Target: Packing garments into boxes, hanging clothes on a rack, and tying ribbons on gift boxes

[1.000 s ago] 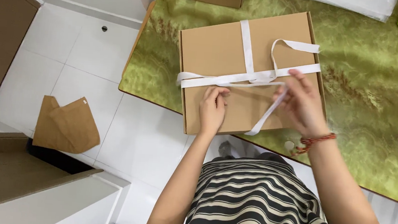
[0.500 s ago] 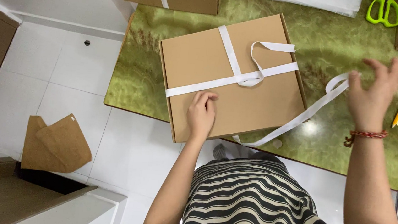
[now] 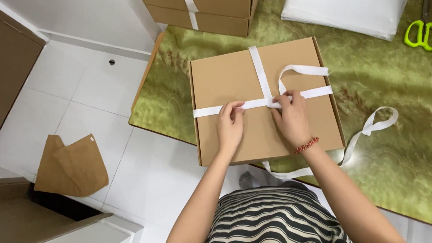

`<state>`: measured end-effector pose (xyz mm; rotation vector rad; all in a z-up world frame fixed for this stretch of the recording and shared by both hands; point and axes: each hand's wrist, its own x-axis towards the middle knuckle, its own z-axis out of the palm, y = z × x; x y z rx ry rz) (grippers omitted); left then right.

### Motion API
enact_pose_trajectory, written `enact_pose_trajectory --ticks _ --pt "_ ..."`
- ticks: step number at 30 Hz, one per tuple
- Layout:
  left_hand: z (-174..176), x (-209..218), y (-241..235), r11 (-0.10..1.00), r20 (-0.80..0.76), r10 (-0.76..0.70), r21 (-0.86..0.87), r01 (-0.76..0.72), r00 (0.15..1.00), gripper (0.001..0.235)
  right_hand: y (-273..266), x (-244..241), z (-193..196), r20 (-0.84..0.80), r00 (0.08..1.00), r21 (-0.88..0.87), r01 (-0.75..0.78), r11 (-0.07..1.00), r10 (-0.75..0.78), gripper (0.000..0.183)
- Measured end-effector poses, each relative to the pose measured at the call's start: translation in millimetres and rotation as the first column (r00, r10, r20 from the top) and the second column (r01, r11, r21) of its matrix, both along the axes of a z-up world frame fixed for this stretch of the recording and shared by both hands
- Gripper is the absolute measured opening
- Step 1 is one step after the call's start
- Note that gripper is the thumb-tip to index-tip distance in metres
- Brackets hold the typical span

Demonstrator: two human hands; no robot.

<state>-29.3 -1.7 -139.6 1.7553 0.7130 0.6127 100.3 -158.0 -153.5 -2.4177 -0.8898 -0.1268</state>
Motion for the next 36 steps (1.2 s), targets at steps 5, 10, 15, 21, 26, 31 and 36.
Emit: enact_pose_trajectory --ticks 5,10,15,21,26,31,36 --pt "-10 72 8 0.924 0.15 -0.056 -0.368 0.108 0.987 0.024 -5 -20 16 -0.045 0.999 0.054 0.019 0.998 -0.016 0.038" --pt "22 103 -5 0.69 0.138 -0.136 -0.697 0.194 0.981 0.065 -11 -28 18 -0.102 0.995 0.108 0.009 0.994 0.002 0.049" --pt "0 132 3 0.621 0.037 -0.246 -0.761 0.187 0.969 0.095 -11 -24 6 -0.149 0.989 0.126 0.036 0.991 -0.017 0.057" --pt "31 130 32 0.663 0.307 -0.198 -0.658 0.357 0.931 0.091 -13 -25 13 -0.14 0.99 0.182 0.034 0.983 -0.008 0.054" --pt "93 93 116 0.533 0.515 0.137 -0.758 0.376 0.846 0.058 -10 -24 15 -0.159 0.987 0.139 0.036 0.99 -0.013 0.068" --pt "118 30 192 0.636 0.453 0.401 -0.763 0.114 0.796 0.041 -8 -23 15 -0.148 0.989 0.09 0.021 0.996 -0.008 0.069" --pt "62 -43 237 0.565 0.443 0.513 -0.819 0.099 0.736 0.063 -10 -21 -1 -0.01 1.0 0.058 0.028 0.998 -0.028 0.03"
